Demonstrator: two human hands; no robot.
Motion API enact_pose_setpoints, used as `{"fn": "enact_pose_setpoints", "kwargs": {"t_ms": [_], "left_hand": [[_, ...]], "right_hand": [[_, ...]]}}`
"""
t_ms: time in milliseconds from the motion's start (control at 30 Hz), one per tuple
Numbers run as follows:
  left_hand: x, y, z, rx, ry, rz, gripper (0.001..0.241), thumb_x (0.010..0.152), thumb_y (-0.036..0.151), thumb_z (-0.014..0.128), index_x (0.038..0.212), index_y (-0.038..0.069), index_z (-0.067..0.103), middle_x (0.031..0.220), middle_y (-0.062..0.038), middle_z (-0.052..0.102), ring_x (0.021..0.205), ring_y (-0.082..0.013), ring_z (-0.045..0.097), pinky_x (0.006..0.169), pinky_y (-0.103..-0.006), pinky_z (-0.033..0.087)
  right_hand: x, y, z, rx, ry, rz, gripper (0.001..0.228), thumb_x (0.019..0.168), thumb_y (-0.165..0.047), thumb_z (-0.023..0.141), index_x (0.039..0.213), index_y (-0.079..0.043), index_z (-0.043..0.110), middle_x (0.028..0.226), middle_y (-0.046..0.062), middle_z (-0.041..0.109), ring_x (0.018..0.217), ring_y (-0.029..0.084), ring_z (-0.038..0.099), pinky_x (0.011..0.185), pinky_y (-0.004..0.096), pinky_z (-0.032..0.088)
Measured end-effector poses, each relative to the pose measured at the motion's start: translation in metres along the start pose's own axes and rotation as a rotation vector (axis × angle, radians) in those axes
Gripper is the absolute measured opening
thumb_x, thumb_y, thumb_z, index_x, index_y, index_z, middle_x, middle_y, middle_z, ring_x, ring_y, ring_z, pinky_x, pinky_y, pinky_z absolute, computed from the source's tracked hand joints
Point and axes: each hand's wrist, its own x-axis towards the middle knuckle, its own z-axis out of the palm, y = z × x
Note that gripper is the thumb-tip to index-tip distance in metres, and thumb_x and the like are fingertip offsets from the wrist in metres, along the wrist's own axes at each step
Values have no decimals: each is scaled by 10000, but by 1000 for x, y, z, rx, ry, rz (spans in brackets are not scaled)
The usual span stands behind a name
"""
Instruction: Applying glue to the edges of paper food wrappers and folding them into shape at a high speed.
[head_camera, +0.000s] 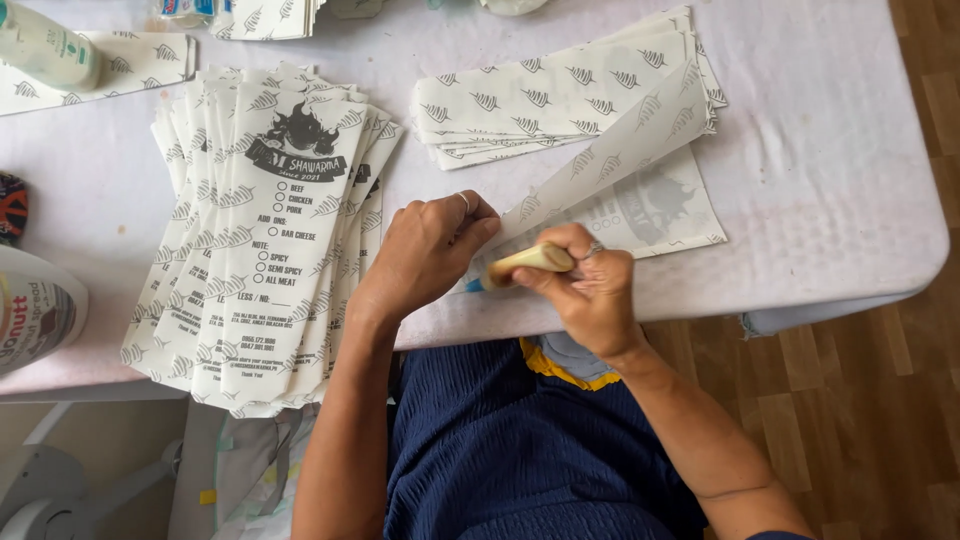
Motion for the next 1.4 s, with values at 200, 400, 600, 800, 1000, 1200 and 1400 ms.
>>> {"fn": "enact_pose_setpoints", "kwargs": {"t_ms": [200,400,600,800,1000,1200,1400], "left_hand": [[-12,7,-3,2,-28,16,197,982,203,656,1029,40,755,710,-168,763,682,-415,758,738,-530,576],[-40,-1,41,300,204,283,88,866,152,792,953,139,797,1168,-105,781,1114,-311,728,771,-409,619],[-47,-7,47,347,277,432,77,998,133,690,1010,109,762,1250,-88,746,1216,-289,693,778,-373,616],[-47,-1,50,331,285,343,120,935,146,726,956,174,841,1181,-121,775,1161,-351,696,800,-430,621],[-48,-2,51,340,301,377,141,963,135,700,938,147,839,1165,-140,776,1153,-360,702,798,-424,622],[-48,-6,51,326,313,393,150,963,114,693,946,149,838,1164,-146,775,1159,-366,702,822,-431,621],[-51,-1,47,323,322,440,133,953,125,714,987,158,838,1168,-168,767,1156,-388,695,856,-448,613]], "right_hand": [[5,-20,-12,232,45,136,224,885,10,790,1049,-6,638,872,127,742,823,132,700,793,309,594],[5,-16,-161,-179,271,109,379,1144,-60,623,1422,-31,368,1031,206,676,885,199,690,836,300,576],[6,-9,-213,-1250,97,-134,353,1056,-84,800,1392,27,794,1282,204,624,1068,374,570,940,492,523],[15,-19,-131,-826,-98,-572,136,922,75,754,931,-45,819,1039,171,746,976,410,719,875,499,608],[7,-11,-122,-816,-163,-499,97,911,49,765,927,-33,814,954,108,775,961,336,742,862,431,631],[10,-14,-121,-851,-193,-542,98,929,52,735,889,-17,793,923,107,760,931,341,729,841,442,611],[40,-23,-93,-725,-264,-574,125,990,-19,660,1052,16,762,1086,191,717,1011,419,689,881,527,571]]}}
